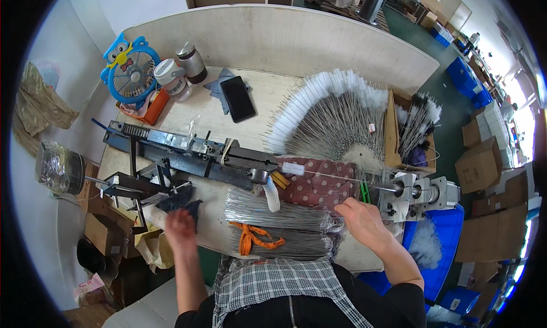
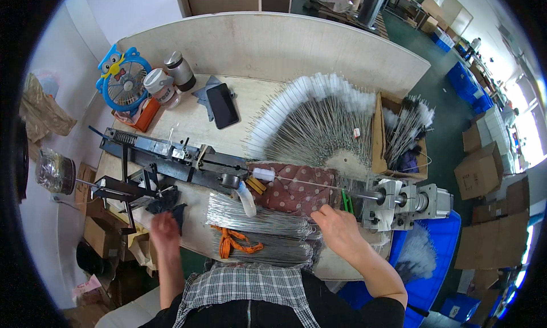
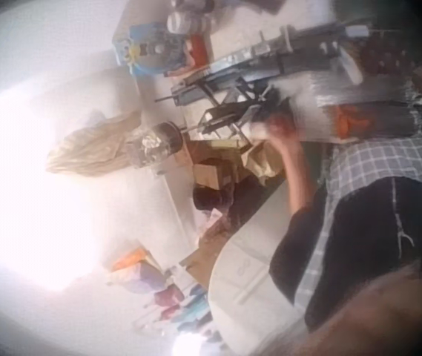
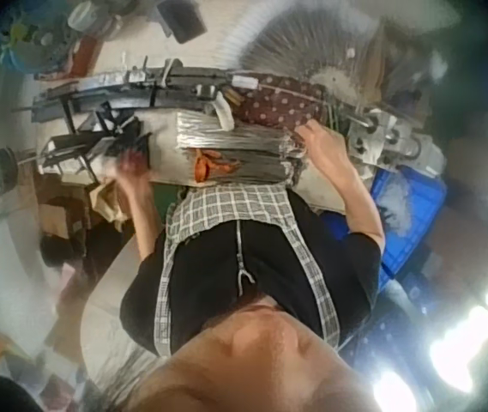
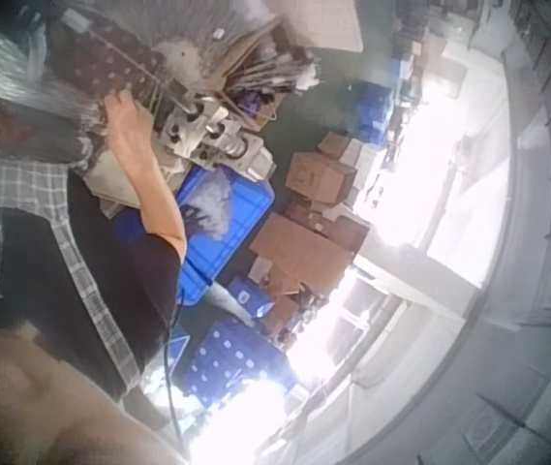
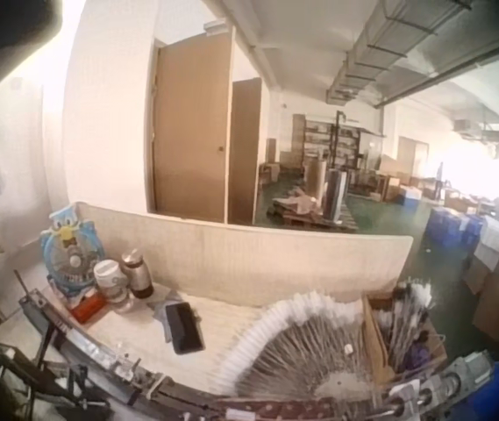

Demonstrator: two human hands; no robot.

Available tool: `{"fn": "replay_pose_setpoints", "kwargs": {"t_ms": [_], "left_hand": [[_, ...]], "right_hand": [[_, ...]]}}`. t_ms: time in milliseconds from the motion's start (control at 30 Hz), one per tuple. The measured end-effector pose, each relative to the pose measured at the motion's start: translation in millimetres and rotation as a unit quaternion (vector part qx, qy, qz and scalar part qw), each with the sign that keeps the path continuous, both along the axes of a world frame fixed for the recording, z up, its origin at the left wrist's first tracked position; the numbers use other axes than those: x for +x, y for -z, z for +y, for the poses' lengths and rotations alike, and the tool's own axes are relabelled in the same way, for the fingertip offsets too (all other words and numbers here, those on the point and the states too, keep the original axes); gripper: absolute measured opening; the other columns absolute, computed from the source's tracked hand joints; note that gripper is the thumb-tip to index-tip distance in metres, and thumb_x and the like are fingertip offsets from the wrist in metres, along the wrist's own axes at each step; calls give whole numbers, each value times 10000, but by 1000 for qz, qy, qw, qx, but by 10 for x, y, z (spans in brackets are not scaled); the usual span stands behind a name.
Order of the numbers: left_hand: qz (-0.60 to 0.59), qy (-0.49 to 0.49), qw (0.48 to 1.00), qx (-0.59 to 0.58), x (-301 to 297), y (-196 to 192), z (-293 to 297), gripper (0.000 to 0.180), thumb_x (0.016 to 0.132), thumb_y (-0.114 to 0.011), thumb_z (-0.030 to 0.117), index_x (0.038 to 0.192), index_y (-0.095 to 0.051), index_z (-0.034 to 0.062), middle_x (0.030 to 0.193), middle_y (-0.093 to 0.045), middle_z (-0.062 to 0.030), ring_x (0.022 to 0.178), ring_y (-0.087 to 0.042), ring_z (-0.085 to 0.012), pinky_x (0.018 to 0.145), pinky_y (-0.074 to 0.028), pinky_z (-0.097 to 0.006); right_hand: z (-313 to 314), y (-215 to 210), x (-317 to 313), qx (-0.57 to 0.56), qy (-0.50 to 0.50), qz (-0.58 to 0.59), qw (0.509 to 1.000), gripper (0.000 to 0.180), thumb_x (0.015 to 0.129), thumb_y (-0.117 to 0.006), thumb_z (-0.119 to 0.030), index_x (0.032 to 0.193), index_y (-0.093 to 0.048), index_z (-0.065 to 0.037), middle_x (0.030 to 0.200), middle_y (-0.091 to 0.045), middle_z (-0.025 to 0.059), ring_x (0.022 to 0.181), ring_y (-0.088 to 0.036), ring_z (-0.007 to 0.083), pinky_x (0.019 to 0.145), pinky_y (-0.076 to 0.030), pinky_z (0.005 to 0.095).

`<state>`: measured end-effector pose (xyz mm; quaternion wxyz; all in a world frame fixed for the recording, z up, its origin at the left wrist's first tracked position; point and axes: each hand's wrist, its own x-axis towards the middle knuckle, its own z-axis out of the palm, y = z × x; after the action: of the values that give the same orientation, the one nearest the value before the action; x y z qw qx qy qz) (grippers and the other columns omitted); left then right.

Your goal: The person assembles small industrial brushes by hand, inserting white bristles into brush components using a jig.

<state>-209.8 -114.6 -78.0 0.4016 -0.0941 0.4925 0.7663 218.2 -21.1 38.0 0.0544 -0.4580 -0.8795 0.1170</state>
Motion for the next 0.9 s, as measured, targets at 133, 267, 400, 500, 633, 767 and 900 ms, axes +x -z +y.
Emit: {"fn": "replay_pose_setpoints", "kwargs": {"t_ms": [133,267,400,500,633,767,900], "left_hand": [[-64,224,970,62,985,-377,378,372,898,-554,257,1192,-492,37,1117,-586,-105,1009,-573,-246,926,-461,-390],[61,444,894,10,1631,-475,808,390,856,-563,164,1211,-464,38,1211,-543,-106,1058,-548,-214,912,-418,-336],[-138,384,912,46,2059,-1218,1011,208,830,-614,241,917,-556,61,686,-496,-1,584,-454,-134,615,-397,-301],[-502,341,786,122,1414,-1723,981,329,910,-490,355,918,-554,32,632,-486,-20,585,-521,-168,582,-405,-306],[-148,418,896,28,1328,-1428,574,394,958,-428,382,936,-580,19,773,-593,-55,549,-539,-153,573,-429,-280],[55,714,693,85,1637,-1352,730,352,932,-496,339,1007,-602,12,952,-653,-104,644,-616,-174,575,-465,-288],[491,611,573,239,2458,-1291,1218,180,871,-569,181,955,-595,24,897,-645,-117,642,-624,-232,599,-488,-332]], "right_hand": [[5,40,-39,-44,30,-30,998,193,773,-547,-22,951,-609,-64,823,-569,105,741,-619,305,636,-506,399],[-49,52,-54,-26,28,-13,999,161,769,-553,-29,923,-589,-56,812,-559,119,731,-614,315,637,-503,411],[57,-3,-22,-7,38,-31,999,128,767,-557,-31,893,-568,-54,792,-544,134,734,-608,326,639,-500,422],[-2,-336,61,-17,24,-79,996,127,760,-563,-33,887,-571,-47,790,-544,137,747,-605,330,640,-496,423],[233,-781,359,101,109,10,989,190,728,-534,24,891,-621,-19,833,-593,133,756,-596,329,620,-481,397],[516,-925,365,100,191,145,966,204,826,-510,-26,1000,-616,-23,828,-617,118,598,-608,230,563,-483,347],[761,-573,201,52,134,234,962,180,855,-518,-59,1008,-602,-15,857,-655,130,570,-617,203,563,-486,328]]}}
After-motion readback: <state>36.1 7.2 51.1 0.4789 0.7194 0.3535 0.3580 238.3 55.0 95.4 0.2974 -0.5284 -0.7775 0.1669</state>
